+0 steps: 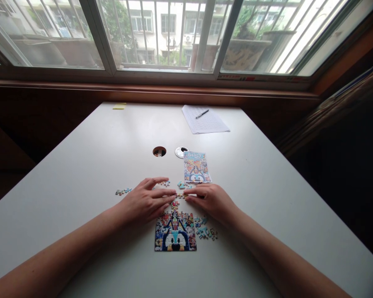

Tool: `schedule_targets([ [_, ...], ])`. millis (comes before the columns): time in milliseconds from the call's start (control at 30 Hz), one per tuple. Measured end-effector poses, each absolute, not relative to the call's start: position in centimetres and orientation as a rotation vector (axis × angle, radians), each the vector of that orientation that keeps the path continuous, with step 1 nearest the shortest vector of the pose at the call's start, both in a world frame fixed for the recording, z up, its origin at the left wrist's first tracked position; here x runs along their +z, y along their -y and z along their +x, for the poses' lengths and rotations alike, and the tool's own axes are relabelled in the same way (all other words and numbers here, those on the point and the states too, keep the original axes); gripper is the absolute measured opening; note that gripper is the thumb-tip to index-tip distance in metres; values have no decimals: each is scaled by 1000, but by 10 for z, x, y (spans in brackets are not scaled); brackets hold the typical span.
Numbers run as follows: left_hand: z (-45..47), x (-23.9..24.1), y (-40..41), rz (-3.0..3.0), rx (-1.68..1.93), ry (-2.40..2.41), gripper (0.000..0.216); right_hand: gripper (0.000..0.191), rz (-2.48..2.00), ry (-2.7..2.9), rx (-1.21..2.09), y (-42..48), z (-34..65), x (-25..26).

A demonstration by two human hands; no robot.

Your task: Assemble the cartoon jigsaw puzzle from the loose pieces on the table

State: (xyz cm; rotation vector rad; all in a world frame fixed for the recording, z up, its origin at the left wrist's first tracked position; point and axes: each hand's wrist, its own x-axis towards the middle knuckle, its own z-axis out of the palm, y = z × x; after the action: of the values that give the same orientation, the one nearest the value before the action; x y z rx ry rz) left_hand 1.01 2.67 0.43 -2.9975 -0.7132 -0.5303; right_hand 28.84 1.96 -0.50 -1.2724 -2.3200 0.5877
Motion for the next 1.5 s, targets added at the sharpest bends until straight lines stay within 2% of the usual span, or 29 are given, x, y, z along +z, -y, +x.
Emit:
schedule_targets([
  [267,11,7,-29,-3020,-499,678,26,19,-1297,2293,614,-19,286,-6],
  [1500,10,2,-30,-2998,-556,637,32,24,-1353,2245,725,-21,286,3],
])
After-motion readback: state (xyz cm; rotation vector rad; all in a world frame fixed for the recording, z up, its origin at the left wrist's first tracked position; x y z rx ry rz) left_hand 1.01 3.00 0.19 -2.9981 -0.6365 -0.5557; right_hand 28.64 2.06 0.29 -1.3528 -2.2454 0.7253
